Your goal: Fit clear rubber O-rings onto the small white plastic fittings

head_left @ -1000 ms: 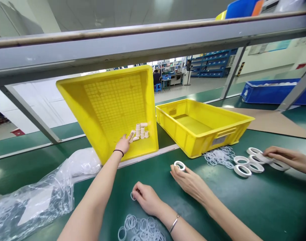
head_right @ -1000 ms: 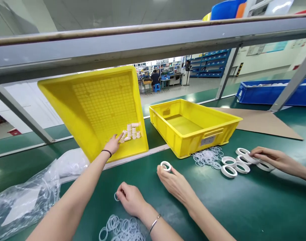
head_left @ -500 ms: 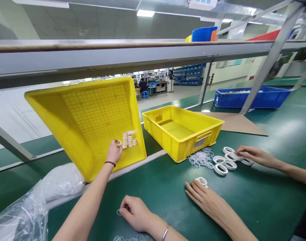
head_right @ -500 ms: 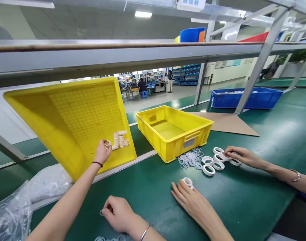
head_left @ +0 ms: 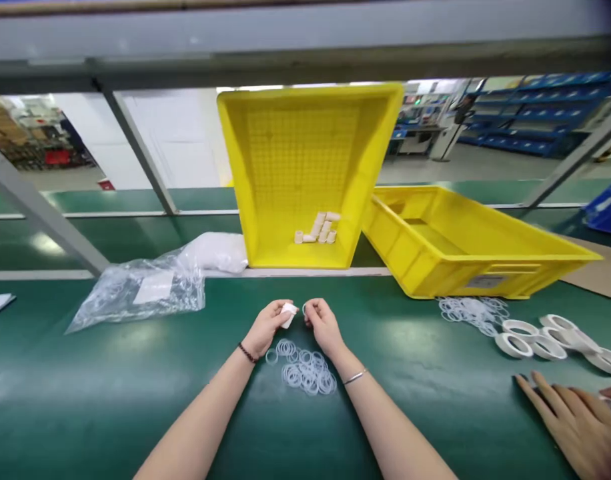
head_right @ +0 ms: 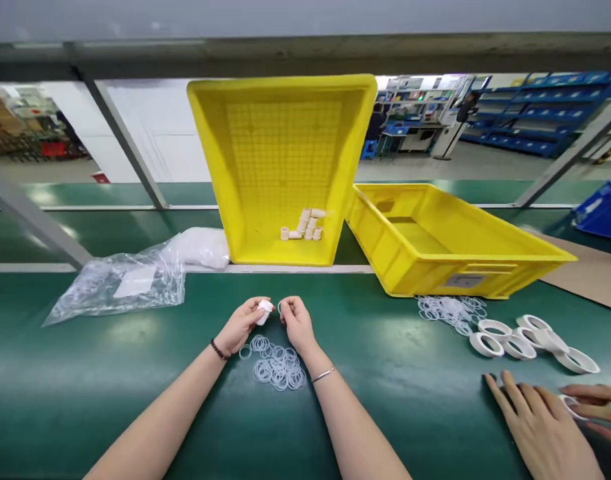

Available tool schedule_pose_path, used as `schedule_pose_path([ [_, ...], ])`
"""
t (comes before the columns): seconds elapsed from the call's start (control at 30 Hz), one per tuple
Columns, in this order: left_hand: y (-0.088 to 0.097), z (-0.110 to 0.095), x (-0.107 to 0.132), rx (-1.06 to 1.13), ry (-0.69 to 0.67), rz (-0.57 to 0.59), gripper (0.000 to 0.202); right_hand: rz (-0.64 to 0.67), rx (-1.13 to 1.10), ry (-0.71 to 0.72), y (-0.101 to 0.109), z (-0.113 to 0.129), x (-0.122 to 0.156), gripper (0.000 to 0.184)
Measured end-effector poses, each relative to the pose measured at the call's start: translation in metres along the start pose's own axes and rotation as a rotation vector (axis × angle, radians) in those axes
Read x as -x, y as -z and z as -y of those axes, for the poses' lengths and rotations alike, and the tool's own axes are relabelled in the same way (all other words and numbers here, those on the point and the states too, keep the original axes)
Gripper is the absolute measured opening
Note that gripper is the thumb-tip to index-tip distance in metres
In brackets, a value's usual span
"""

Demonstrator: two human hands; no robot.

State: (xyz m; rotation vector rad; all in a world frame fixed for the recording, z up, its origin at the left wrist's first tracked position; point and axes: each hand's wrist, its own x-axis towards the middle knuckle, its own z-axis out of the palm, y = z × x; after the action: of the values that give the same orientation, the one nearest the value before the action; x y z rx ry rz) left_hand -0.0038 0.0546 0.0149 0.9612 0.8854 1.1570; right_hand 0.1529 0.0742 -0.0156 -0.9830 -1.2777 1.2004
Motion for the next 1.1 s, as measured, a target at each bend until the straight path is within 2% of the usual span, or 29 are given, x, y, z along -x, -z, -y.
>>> schedule_pose_path([
  [0.1,-0.002,0.012,0.001,-0.062,0.002,0.057,0.042,0.011,-0.019,0.008,-0.001,0.005,0.008,0.031],
  [0.23,-0.002,0.019,0.000,-0.269,-0.057,0.105,0.039,0.016,0.040,0.044,-0.001,0.008,0.011,0.027],
  [0.37,0.002,0.025,0.000,-0.509,-0.159,0.060,0.040,0.039,0.105,0.072,-0.003,0.003,0.009,0.023],
  [0.47,0.002,0.028,0.000,-0.583,-0.150,0.012,0.033,0.065,0.143,0.067,-0.005,-0.001,0.007,0.022],
  [0.63,-0.001,0.026,0.003,-0.626,-0.194,0.043,0.028,0.075,0.074,0.001,-0.006,-0.005,0.007,0.019],
  [0.87,0.000,0.018,0.007,-0.897,-0.298,0.130,0.019,0.135,-0.043,-0.083,0.000,-0.004,0.006,0.015],
  [0.97,0.000,0.018,0.007,-0.917,-0.381,0.129,0.020,0.140,-0.116,-0.181,0.000,0.001,0.004,0.014],
  [1.1,0.001,0.019,0.010,-0.857,-0.473,0.146,0.023,0.177,-0.217,-0.311,-0.001,0.007,0.004,0.023],
])
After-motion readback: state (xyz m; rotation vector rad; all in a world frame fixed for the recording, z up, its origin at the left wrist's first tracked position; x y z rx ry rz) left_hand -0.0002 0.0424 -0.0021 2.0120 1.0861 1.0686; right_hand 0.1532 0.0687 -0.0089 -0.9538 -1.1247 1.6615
